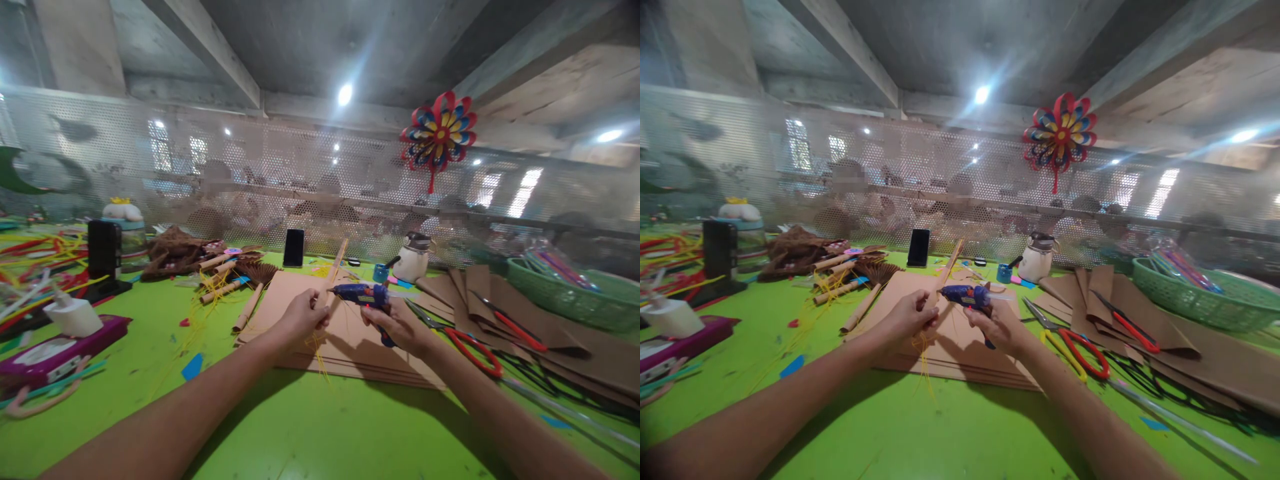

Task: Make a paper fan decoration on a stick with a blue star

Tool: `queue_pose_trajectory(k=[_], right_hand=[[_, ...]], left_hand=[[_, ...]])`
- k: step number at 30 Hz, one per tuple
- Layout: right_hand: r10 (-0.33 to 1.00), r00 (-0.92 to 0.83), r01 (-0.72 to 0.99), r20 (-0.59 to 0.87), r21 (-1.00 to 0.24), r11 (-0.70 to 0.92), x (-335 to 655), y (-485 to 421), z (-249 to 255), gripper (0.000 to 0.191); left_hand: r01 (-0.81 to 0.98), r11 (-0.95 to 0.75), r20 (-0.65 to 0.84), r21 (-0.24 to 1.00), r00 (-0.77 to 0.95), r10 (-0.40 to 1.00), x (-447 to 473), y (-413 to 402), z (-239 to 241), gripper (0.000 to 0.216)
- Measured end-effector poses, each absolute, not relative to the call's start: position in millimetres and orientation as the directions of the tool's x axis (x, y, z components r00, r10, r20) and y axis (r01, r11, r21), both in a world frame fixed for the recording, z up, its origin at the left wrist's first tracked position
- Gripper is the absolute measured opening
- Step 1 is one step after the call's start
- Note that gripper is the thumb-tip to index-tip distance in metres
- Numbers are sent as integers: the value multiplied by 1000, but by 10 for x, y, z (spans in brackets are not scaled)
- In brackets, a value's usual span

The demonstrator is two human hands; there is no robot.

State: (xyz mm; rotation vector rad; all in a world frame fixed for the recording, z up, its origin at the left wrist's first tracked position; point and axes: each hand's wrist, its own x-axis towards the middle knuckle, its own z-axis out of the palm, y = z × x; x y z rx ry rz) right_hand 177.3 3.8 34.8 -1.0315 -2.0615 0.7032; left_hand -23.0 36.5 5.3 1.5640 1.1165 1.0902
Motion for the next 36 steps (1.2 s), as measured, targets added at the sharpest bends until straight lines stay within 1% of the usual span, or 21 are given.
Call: queue_pose_trajectory(k=[6, 11, 19, 24, 32, 36], right_hand=[[844, -412, 444, 344, -733, 515, 1734, 3, 384, 27], [832, -406, 428, 377, -726, 538, 1749, 42, 351, 25], [825, -455, 441, 335, -720, 535, 1737, 0, 375, 26], [830, -425, 415, 361, -737, 534, 1728, 0, 391, 26], [823, -451, 446, 345, -712, 542, 1732, 14, 383, 24], [833, -418, 451, 362, -714, 536, 1744, 37, 371, 24]], left_hand=[[175, -189, 153, 966, 199, 968, -225, 326, 83, 12], [170, -200, 163, 965, 210, 964, -232, 317, 91, 13], [175, -191, 152, 966, 216, 964, -245, 395, 36, 12], [182, -204, 163, 962, 218, 962, -243, 383, 36, 13], [202, -212, 166, 956, 221, 961, -252, 378, 45, 11], [211, -208, 161, 955, 218, 963, -244, 364, 62, 13]])
